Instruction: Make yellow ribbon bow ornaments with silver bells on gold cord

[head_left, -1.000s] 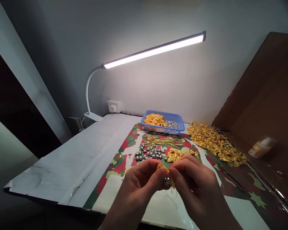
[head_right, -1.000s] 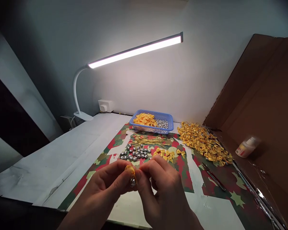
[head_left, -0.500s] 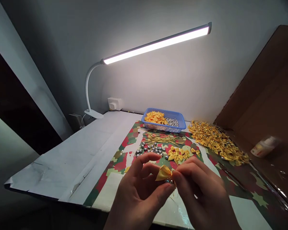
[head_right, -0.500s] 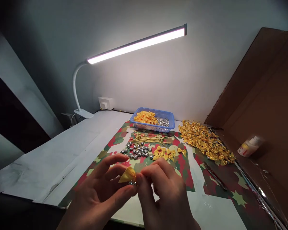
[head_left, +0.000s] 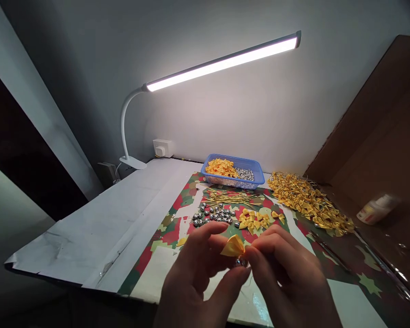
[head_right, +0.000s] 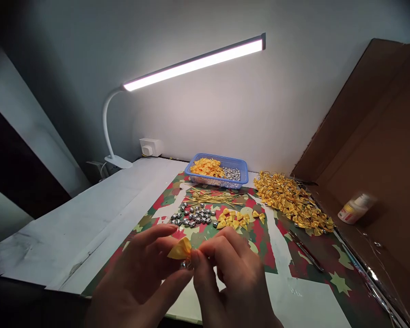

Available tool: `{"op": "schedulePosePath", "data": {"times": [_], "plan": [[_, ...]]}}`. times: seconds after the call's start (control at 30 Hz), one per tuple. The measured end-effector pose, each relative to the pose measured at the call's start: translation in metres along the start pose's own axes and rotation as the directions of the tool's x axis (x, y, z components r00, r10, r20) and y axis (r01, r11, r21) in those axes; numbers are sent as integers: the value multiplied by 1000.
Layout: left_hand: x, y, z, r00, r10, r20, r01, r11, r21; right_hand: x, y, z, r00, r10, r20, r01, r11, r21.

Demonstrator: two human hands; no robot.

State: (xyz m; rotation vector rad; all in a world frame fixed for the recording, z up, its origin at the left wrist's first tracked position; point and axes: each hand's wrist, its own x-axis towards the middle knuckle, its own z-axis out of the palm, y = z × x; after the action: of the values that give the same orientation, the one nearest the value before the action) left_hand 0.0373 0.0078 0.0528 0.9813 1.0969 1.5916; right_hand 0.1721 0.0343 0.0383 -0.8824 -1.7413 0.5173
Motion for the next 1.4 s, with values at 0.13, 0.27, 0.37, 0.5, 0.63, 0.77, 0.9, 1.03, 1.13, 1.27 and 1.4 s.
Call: {"op": "schedulePosePath", "data": {"times": [0.13, 0.27, 0.37, 0.5, 0.63, 0.77, 0.9, 1.03, 1.13, 1.27, 1.4], "plan": [[12, 7, -10, 921, -218, 322, 256, 963, -79, 2, 2, -5, 996, -9, 92, 8, 1000, 3], [24, 4, -17, 899, -262, 350, 289, 957, -27, 9, 10, -17, 976, 31, 215, -47, 997, 66], [26, 1, -19, 895, -285, 345, 309, 951, -18, 16, 17, -29, 960, 51, 274, -61, 998, 28], [25, 0, -21, 889, -337, 309, 367, 929, -44, 24, 20, -37, 956, -48, 289, 39, 999, 36], [24, -1, -21, 865, -381, 326, 439, 890, -123, 29, 21, -32, 974, -89, 209, 93, 996, -10], [23, -2, -23, 866, -407, 292, 462, 874, -150, 28, 28, -17, 985, 107, 138, -127, 981, 145], [23, -2, -25, 876, -338, 345, 387, 919, -82, 17, 41, -3, 827, 305, 472, -525, 719, 456], [24, -1, -26, 878, -331, 346, 370, 927, -54, 12, 48, -7, 740, 242, 627, -594, 673, 441], [23, -2, -26, 882, -344, 322, 370, 929, -22, 17, 45, -18, 844, 206, 494, -437, 799, 413], [22, -5, -23, 881, -349, 319, 374, 927, -17, 20, 36, -21, 935, 155, 318, -236, 943, 234], [22, -6, -20, 882, -334, 332, 350, 937, 14, 15, 32, -10, 985, -6, 174, -9, 996, 85]]}}
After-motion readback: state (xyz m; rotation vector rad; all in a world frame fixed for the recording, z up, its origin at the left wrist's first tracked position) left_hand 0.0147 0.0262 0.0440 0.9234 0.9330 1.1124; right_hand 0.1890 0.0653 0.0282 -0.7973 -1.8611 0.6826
